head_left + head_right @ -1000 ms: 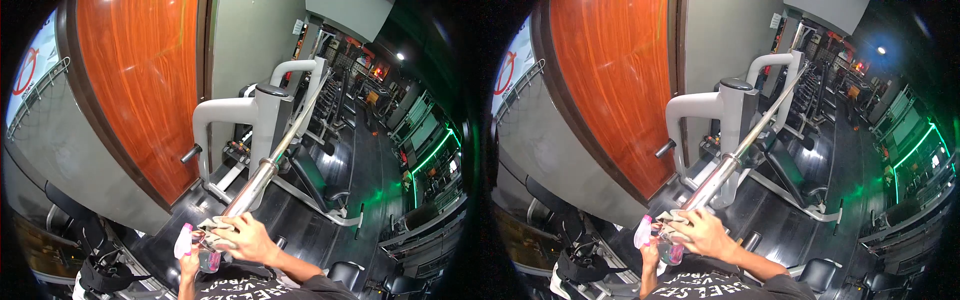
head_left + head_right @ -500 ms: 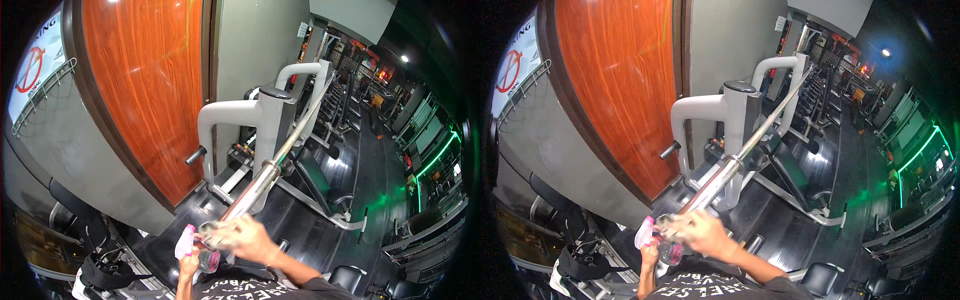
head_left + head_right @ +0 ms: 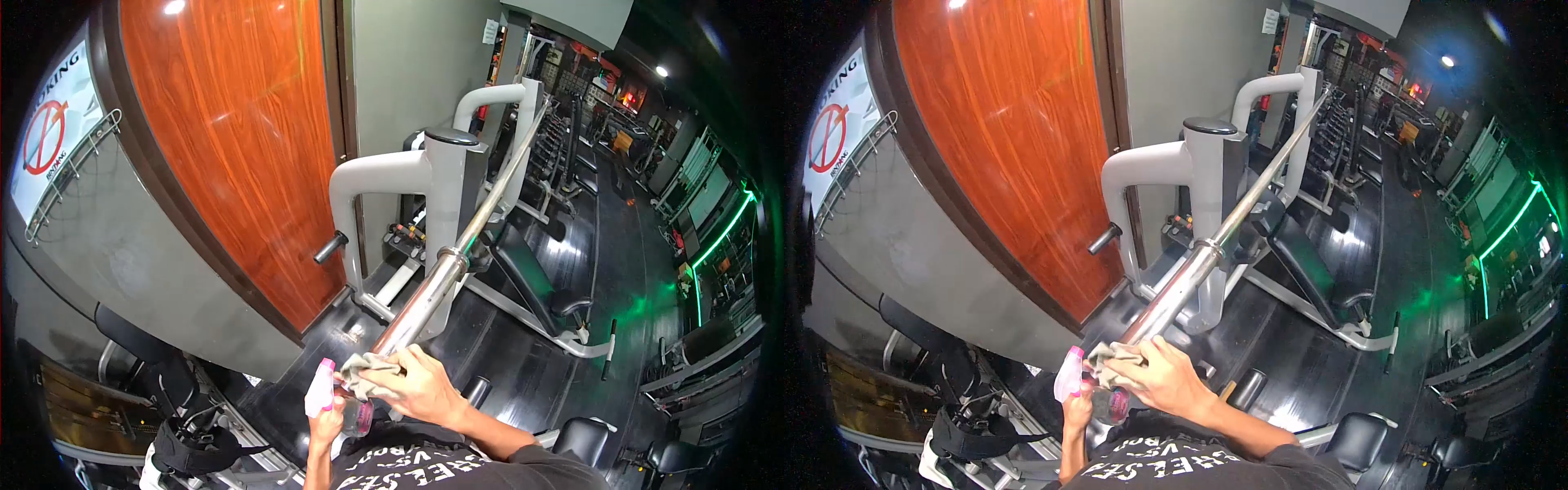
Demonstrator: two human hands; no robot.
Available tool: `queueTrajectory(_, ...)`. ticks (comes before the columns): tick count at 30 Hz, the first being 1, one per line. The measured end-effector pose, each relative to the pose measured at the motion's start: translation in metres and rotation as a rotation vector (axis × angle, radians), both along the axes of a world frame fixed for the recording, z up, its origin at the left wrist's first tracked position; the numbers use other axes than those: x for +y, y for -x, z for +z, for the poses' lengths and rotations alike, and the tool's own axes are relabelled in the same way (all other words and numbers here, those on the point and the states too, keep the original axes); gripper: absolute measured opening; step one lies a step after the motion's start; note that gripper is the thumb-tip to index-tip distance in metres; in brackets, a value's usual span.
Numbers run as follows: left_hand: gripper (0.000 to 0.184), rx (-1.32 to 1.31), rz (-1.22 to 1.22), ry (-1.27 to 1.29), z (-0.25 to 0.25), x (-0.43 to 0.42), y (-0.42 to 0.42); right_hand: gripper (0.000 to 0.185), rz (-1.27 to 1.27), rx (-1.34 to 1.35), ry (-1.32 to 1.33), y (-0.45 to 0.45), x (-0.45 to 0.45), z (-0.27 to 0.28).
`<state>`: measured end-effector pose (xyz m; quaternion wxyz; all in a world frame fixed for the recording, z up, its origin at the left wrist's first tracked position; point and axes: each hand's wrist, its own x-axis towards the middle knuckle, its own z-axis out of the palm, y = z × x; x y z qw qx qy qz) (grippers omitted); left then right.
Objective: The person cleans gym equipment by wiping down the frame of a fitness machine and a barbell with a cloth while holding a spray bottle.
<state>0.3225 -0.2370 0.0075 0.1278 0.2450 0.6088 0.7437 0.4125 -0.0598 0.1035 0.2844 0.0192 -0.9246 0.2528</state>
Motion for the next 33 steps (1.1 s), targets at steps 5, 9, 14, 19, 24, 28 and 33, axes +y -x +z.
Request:
queueTrajectory(5,0.06,0.073,-0.028,0.04,0.016,0.002,0.002,0.025,-0.268,0.146,-0.012,0.017,0.077,-0.017)
queueTrajectory(9,0.048,0.135,0.035,0.056,0.015,0.006,-0.002,0.028,-0.558,0.161,0.119,0.029,0.126,-0.033)
queueTrajectory(14,0.04,0.047,0.029,0.074,0.025,0.008,-0.004,0.034,-0.587,0.194,0.363,0.03,0.114,-0.054)
queueTrajectory(19,0.042,0.193,-0.022,0.176,0.04,0.005,-0.002,0.031,-0.403,0.224,0.675,0.018,0.141,-0.066)
queueTrajectory(24,0.046,0.386,0.015,0.285,0.045,0.006,-0.002,0.033,-0.418,0.38,0.762,0.011,0.141,-0.046)
queueTrajectory(28,0.052,0.668,0.086,0.326,0.038,0.006,0.003,0.033,-0.481,0.239,0.276,0.029,0.131,-0.037)
queueTrajectory(33,0.047,0.564,0.023,0.218,0.026,-0.003,0.015,0.033,-0.709,0.046,0.048,0.034,0.09,-0.012)
